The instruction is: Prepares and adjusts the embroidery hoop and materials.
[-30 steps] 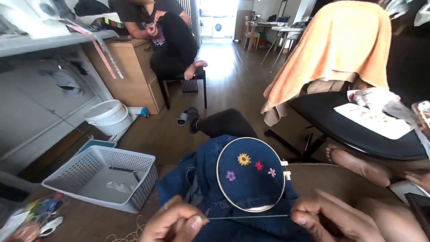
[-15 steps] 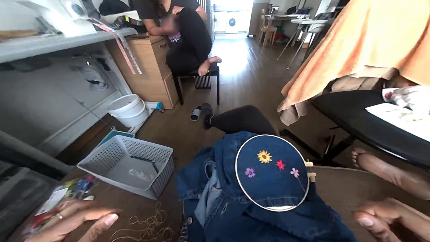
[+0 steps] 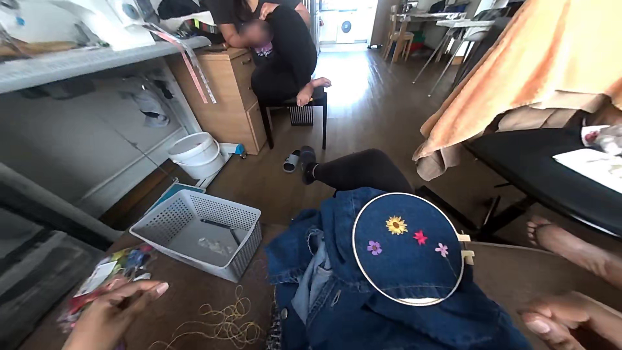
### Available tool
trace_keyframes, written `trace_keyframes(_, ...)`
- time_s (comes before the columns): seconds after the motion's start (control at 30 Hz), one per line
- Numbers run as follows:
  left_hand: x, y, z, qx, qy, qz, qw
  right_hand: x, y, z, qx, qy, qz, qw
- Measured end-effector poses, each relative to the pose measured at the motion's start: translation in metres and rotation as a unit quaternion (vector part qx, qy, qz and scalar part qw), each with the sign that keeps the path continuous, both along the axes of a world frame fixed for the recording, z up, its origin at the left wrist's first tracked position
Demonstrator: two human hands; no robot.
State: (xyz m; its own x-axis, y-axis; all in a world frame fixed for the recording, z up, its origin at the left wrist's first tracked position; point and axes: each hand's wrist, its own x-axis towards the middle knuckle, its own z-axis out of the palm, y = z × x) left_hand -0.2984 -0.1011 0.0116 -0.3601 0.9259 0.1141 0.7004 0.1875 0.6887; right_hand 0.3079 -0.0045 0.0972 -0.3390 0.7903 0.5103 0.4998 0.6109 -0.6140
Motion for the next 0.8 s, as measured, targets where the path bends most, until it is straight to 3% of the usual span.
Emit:
trace_keyframes(0.17, 0.0, 0.008, -0.003, 0.149, -0.11, 0.017, 0.983, 0.0, 0.001, -0.003, -0.003, 0.009, 0.008, 1.0)
trace_keyframes(0.27, -0.004, 0.013, -0.011, 0.165, -0.055, 0.037, 0.984, -0.001, -0.001, -0.001, -0.001, 0.005, -0.001, 1.0)
trace_keyframes(0.33, -0.008, 0.012, -0.014, 0.082, 0.073, 0.066, 0.992, 0.0, -0.001, -0.002, -0.002, 0.003, -0.003, 1.0)
trace_keyframes(0.43, 0.0, 0.013, -0.01, -0.032, 0.126, 0.065, 0.989, 0.0, 0.0, -0.003, 0.001, 0.001, -0.001, 1.0)
trace_keyframes(0.6, 0.036, 0.032, -0.008, -0.288, 0.065, -0.033, 0.955, -0.014, -0.005, 0.008, 0.007, -0.004, -0.031, 0.999)
trace_keyframes(0.8, 0.062, 0.053, -0.061, -0.372, 0.005, -0.116, 0.921, -0.018, -0.004, 0.014, 0.017, -0.01, -0.019, 1.0)
